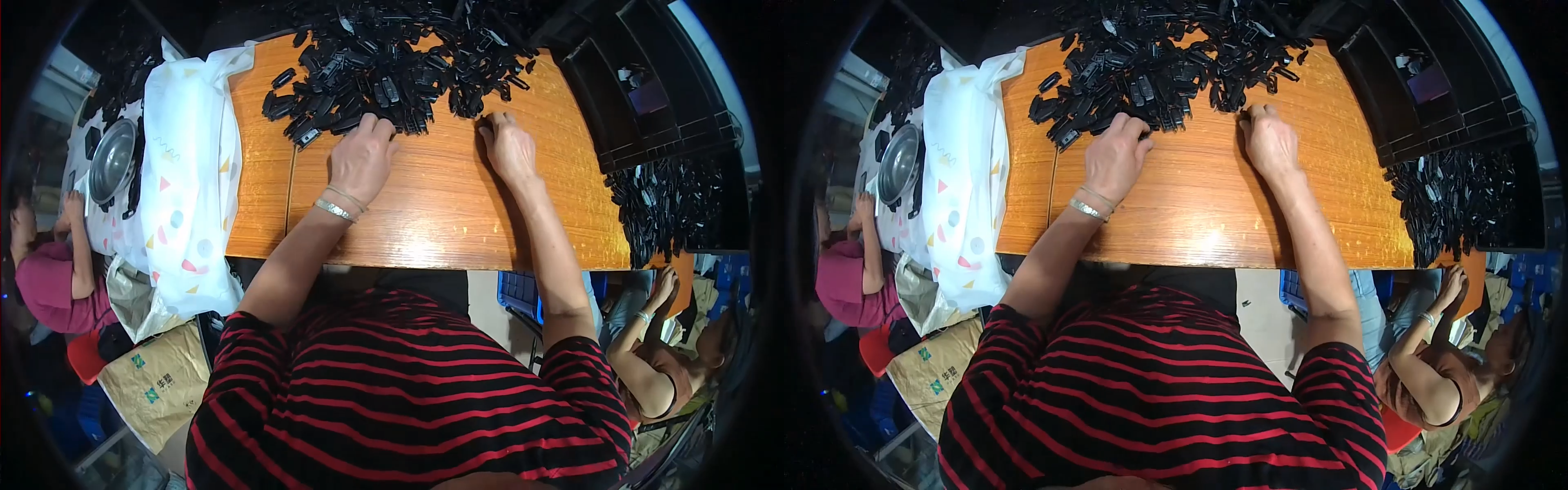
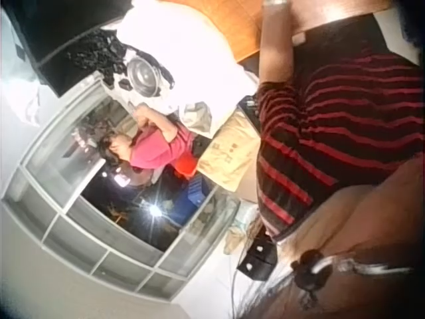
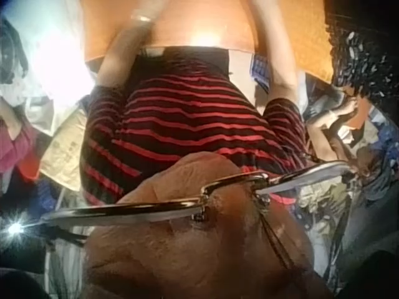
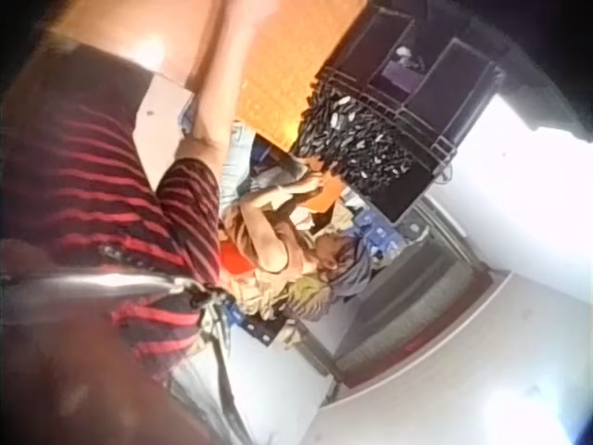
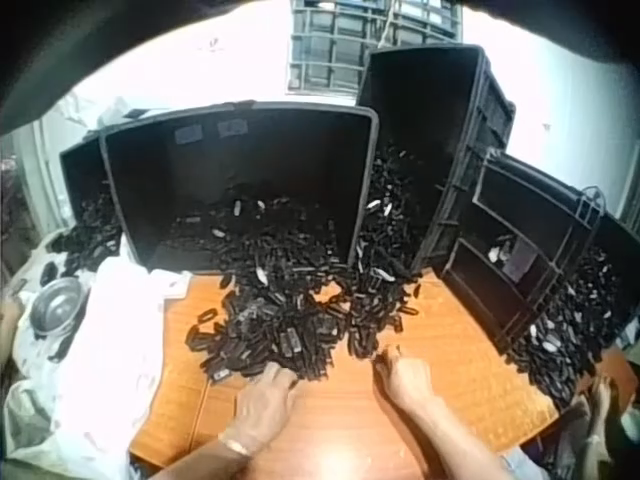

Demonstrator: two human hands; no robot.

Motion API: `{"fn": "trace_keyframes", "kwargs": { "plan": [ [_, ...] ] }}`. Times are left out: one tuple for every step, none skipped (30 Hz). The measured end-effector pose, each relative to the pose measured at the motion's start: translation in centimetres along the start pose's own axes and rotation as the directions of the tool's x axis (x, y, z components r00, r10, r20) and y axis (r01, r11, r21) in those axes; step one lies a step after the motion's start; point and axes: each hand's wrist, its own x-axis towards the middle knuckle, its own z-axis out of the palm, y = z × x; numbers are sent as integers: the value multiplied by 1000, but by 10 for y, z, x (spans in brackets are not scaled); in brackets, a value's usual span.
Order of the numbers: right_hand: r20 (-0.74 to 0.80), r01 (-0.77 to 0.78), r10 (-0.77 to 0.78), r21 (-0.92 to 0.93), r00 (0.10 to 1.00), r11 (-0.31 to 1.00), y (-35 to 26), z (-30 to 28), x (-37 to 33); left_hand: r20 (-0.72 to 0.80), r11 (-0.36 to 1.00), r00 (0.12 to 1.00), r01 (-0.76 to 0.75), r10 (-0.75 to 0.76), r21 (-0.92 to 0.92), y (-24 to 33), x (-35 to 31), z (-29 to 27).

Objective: Assembling small black plastic buckle components at a workbench.

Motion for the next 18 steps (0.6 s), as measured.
{"fn": "trace_keyframes", "kwargs": {
  "plan": [
    [-19,31,-31,11,999,999,-7,-1,-9,4,1000,1000,5,-5,1,-3,0,3],
    [32,13,-13,-1,999,1000,-7,2,-19,-6,1000,1000,-18,18,-18,-2,1,4],
    [63,37,-41,64,997,997,-21,-5,-29,-19,999,999,-29,28,-31,-3,-1,3],
    [93,59,-72,132,993,990,-36,-13,-40,-13,999,1000,-21,20,-28,-5,-4,2],
    [41,124,-135,196,990,973,-40,-12,-49,-23,998,999,-40,39,-54,-4,-4,1],
    [-15,192,-195,256,981,947,-43,-9,-56,-34,995,998,-58,56,-79,-3,-5,0],
    [-73,221,-209,285,975,932,-45,-2,-61,-33,995,998,-60,58,-79,-2,-6,0],
    [-74,222,-210,287,975,932,-48,-1,-64,-36,997,998,-60,58,-54,-2,-9,-1],
    [-26,201,-201,231,979,952,-51,0,-66,-40,998,997,-59,58,-28,-3,-11,-2],
    [20,183,-189,172,982,968,-53,0,-67,-42,998,997,-59,58,-26,-3,-12,-3],
    [-23,188,-187,172,982,967,-55,1,-67,-4,998,998,-58,58,3,-5,-12,-4],
    [-25,195,-193,173,981,965,-56,0,-67,33,998,998,-58,57,32,-7,-13,-6],
    [-37,187,-184,191,982,964,-58,-4,-68,28,998,998,-54,53,35,-11,-16,-3],
    [-46,181,-175,210,984,961,-59,-6,-70,2,977,1000,-23,24,-210,-14,-19,-3],
    [-46,188,-182,212,982,959,-59,-9,-72,-17,896,1000,2,-10,-444,-17,-22,-3],
    [-5,201,-205,224,979,954,-58,-13,-75,-22,897,1000,5,-16,-442,-20,-25,-4],
    [37,207,-221,233,975,950,-56,-15,-77,174,640,969,246,-174,-728,-12,-25,-14],
    [39,206,-221,233,975,950,-55,-17,-78,404,258,884,458,-237,-851,-7,-27,-20]
  ]
}}
